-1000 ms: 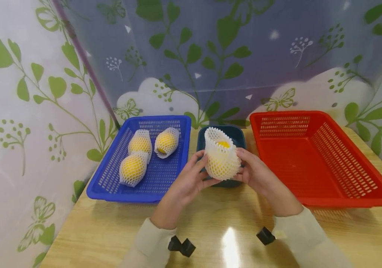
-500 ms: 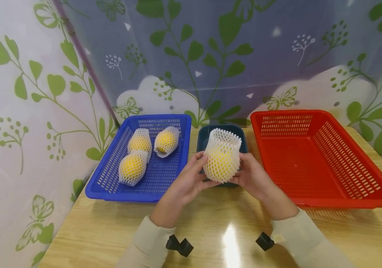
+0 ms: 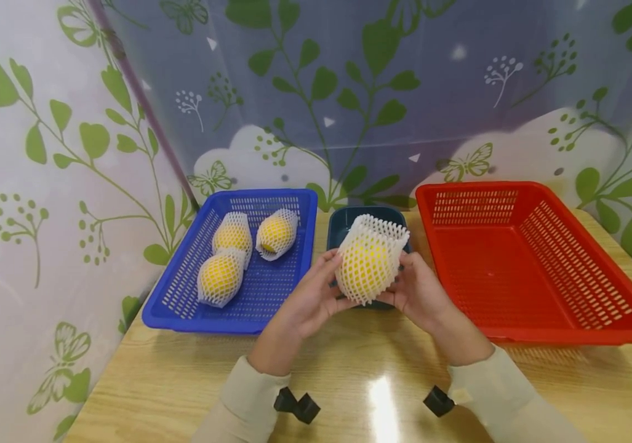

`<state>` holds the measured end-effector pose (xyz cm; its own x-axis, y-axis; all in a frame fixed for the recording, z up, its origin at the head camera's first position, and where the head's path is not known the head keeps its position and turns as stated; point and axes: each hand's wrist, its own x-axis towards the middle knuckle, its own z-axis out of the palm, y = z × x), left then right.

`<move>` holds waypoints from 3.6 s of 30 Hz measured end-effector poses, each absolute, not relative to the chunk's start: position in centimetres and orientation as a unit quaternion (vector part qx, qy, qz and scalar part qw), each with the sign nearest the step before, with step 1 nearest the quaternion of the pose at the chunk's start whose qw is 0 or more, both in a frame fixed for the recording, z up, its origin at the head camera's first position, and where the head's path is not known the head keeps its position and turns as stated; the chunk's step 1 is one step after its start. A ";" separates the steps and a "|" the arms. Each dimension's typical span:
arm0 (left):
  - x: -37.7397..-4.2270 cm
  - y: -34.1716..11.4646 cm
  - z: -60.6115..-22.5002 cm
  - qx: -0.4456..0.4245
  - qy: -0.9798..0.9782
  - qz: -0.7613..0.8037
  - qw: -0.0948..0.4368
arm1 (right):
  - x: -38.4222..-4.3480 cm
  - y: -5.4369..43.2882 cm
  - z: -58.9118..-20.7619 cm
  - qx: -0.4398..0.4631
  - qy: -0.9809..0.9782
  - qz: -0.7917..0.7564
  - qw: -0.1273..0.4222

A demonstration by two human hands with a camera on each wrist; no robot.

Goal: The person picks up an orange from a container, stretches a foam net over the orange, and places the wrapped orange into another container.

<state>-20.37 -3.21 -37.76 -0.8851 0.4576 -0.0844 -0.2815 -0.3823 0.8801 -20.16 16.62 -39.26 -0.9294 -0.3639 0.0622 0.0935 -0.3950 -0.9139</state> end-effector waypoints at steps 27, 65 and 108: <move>-20.4 -3.1 -38.1 0.081 0.489 0.837 0.230 | -20.1 16.5 -39.2 -0.118 0.527 -0.832 0.127; -20.3 -2.8 -38.1 0.076 0.496 0.836 0.224 | -20.0 16.6 -39.3 -0.119 0.515 -0.839 0.129; -20.5 -2.8 -38.4 0.061 0.488 0.842 0.222 | -20.0 16.2 -39.1 -0.091 0.515 -0.842 0.137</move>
<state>-20.51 -2.77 -38.41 -0.8944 0.4326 -0.1140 -0.3139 -0.4252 0.8489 -19.97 16.24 -39.11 -0.9458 -0.3244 0.0125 0.1367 -0.4330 -0.8910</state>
